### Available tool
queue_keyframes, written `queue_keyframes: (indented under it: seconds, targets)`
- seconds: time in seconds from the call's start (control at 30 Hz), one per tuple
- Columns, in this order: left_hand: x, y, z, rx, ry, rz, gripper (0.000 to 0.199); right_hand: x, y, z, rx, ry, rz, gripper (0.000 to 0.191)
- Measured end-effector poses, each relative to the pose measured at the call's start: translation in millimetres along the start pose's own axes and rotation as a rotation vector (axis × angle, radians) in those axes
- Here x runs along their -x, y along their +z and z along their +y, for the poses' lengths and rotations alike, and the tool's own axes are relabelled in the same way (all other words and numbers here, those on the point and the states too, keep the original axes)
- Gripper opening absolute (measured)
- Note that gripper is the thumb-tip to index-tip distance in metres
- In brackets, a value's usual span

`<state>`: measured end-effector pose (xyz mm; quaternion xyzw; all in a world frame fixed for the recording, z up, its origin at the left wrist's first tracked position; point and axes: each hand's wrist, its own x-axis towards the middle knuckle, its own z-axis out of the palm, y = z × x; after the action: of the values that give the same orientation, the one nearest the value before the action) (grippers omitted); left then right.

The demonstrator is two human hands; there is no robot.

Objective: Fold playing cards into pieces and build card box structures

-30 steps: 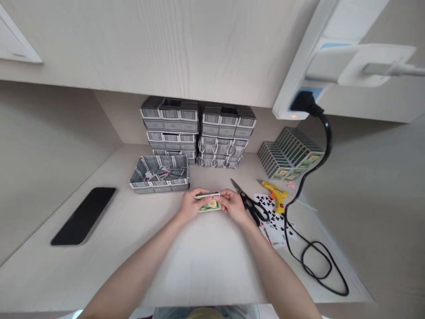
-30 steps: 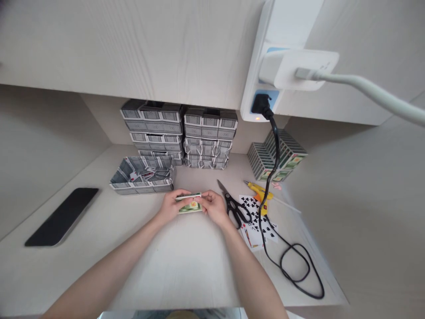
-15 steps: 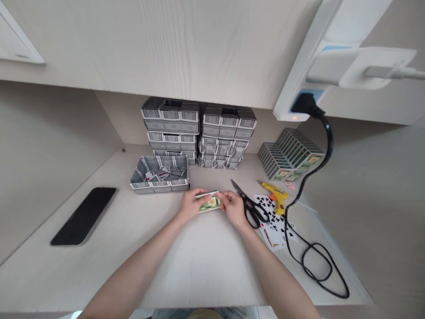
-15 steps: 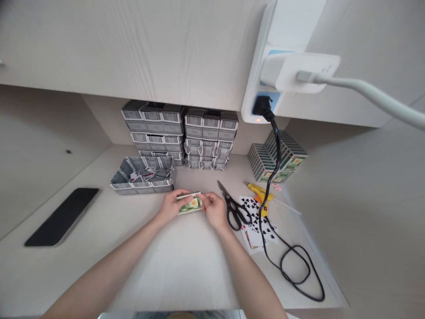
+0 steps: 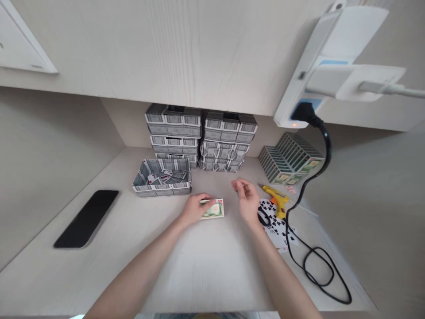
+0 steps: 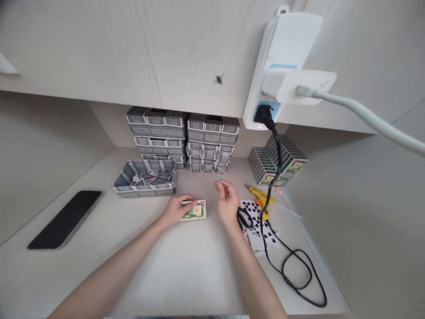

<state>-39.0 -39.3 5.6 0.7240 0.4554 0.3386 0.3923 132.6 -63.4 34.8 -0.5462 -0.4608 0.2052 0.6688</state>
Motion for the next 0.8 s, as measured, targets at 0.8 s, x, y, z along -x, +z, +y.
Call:
queue_keyframes:
  seconds: [0.8]
  targets:
    - [0.5,-1.7,3.2,-0.077,0.023,-0.046,0.032,-177.0,49.1,-112.4,1.267,-0.580,-0.384,0.037]
